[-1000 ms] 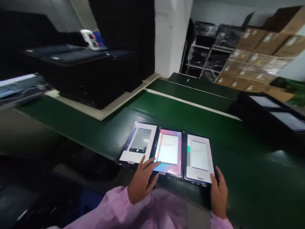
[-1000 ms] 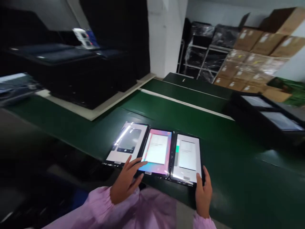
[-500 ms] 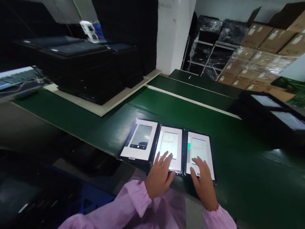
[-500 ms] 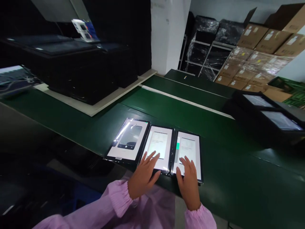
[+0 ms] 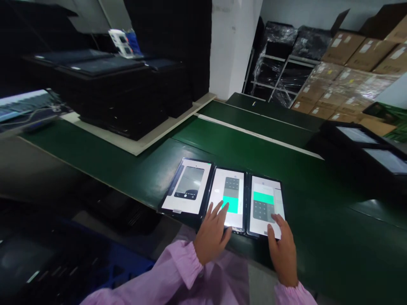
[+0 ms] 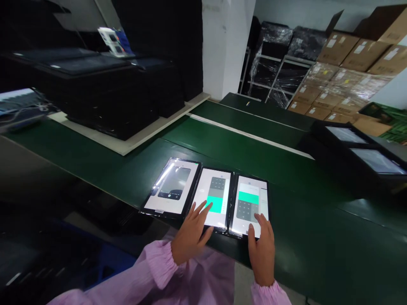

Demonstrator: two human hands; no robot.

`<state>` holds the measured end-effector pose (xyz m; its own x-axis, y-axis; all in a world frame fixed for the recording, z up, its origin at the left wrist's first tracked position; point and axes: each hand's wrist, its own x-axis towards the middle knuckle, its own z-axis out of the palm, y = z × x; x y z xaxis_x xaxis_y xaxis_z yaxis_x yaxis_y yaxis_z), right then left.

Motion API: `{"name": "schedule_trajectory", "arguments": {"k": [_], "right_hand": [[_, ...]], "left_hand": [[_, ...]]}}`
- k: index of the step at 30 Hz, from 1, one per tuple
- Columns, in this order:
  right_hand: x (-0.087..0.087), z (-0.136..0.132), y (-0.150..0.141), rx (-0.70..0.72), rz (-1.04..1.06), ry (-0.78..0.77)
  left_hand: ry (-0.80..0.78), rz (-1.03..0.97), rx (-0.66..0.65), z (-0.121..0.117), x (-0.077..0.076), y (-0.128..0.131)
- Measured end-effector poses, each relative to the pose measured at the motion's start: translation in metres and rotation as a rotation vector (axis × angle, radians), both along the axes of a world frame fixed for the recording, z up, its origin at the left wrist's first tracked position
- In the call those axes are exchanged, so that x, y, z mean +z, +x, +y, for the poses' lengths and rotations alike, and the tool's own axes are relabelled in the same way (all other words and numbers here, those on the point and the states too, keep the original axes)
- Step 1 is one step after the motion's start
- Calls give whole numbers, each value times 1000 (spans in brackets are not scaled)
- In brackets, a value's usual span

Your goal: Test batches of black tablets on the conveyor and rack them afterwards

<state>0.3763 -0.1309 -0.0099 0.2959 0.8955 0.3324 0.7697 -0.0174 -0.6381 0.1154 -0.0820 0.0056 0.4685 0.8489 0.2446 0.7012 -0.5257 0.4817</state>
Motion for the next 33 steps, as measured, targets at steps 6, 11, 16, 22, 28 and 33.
{"name": "schedule_trajectory", "arguments": {"k": [6,11,16,22,28,33], "right_hand": [[-5,4,-32,162,-33,-3],[2,-4,-38,204,-12,-10],[5,-14,-14,49,57,-24],[5,-14,-4,-15,71,-31],[7,-13,-3,-63,100,-79],[5,-15,9,-176,121,-173]], "left_hand": [[8,12,-101,-3,8,13],[53,60,-44,-3,12,-6],[82,75,87,-3,14,-29],[4,41,6,0,20,-11],[15,49,31,2,17,-10],[-11,40,74,2,20,-25]]}}
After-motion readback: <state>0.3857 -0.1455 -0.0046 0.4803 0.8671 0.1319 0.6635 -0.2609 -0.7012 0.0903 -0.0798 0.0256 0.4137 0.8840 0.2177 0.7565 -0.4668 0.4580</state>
